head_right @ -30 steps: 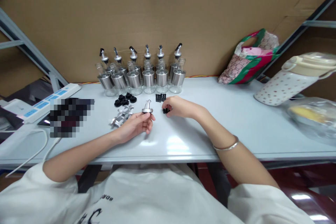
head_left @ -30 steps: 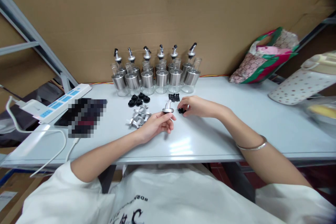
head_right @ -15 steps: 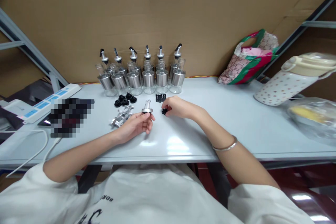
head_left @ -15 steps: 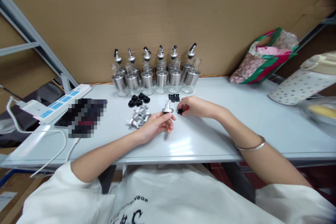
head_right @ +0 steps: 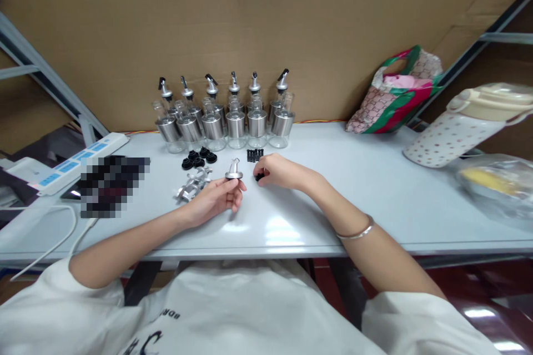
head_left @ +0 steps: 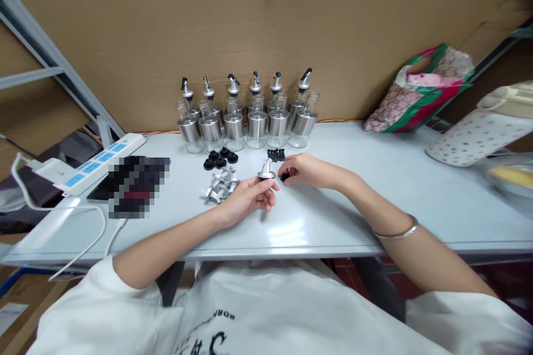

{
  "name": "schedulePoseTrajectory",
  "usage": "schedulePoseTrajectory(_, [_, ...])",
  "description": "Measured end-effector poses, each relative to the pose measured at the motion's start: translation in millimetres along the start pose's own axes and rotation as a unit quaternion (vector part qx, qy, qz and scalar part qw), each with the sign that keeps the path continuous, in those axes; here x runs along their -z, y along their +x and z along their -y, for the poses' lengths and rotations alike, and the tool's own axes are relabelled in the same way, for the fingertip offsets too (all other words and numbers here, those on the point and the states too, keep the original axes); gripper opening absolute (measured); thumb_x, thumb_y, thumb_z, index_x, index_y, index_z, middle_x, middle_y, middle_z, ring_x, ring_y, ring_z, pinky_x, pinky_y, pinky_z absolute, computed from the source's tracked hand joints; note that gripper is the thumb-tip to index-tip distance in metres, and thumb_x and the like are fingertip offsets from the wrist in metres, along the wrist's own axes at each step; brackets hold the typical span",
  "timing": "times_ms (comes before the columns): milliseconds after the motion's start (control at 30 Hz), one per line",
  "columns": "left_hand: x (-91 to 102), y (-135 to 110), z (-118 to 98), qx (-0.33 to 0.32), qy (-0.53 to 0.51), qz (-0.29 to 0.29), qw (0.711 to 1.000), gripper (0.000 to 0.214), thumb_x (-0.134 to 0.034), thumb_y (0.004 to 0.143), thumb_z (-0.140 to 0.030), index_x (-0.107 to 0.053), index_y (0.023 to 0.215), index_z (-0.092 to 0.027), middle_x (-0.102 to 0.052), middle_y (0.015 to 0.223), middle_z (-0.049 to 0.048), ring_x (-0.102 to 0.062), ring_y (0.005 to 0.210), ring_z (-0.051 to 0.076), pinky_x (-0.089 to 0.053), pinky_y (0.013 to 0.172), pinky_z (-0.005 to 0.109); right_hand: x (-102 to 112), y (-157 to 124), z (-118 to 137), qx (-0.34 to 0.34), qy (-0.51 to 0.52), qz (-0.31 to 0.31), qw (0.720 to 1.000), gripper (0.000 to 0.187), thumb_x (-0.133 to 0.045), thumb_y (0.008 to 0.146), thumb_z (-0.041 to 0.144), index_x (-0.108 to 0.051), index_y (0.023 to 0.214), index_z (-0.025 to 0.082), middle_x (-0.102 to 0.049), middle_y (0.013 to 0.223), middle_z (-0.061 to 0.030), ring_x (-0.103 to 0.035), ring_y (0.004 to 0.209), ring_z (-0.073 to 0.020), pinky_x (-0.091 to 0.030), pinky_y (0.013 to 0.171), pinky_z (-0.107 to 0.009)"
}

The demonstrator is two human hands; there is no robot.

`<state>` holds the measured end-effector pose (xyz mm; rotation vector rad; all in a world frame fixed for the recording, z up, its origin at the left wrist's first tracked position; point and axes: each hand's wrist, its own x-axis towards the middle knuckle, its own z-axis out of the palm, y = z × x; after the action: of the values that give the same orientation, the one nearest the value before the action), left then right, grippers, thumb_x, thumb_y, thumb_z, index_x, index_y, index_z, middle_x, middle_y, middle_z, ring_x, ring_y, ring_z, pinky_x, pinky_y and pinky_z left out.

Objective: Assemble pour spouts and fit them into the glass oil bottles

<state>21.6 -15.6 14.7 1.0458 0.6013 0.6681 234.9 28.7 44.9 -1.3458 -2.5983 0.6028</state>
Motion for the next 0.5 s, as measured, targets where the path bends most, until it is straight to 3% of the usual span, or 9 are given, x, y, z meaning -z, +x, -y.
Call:
schedulePoseTrajectory(233, [-1.0, 0.8, 0.0, 0.0, 0.002, 0.002, 1.0, 0.038, -0.069, 0.076, -0.048, -0.059, 0.084, -0.013, -0.059, 0.063, -0.0003, -0.055, 0.055, 0.008, -0.041, 0.056, 0.022, -6.4, 2.1, -5.6, 0.046, 0.019, -0.013, 0.999, 0.018, -0.063, 0.074, 0.015, -0.074, 0.088, 0.016, -0.063, 0.084, -0.006, -0.056, 0.066, -0.0139, -0.045, 0.066, -0.027])
schedulePoseTrajectory(500, [1.0, 0.7, 1.2, 0.0, 0.0, 0.001, 1.0, 0.039, -0.069, 0.077, -0.048, -0.059, 0.085, -0.012, -0.059, 0.062, -0.0002, -0.055, 0.055, 0.008, -0.041, 0.056, 0.021, -2.4, 2.3, -7.3, 0.024, -0.002, -0.01, 1.0, 0.018, -0.061, 0.074, 0.01, -0.074, 0.086, 0.015, -0.063, 0.084, -0.0066, -0.056, 0.067, -0.0147, -0.044, 0.066, -0.027])
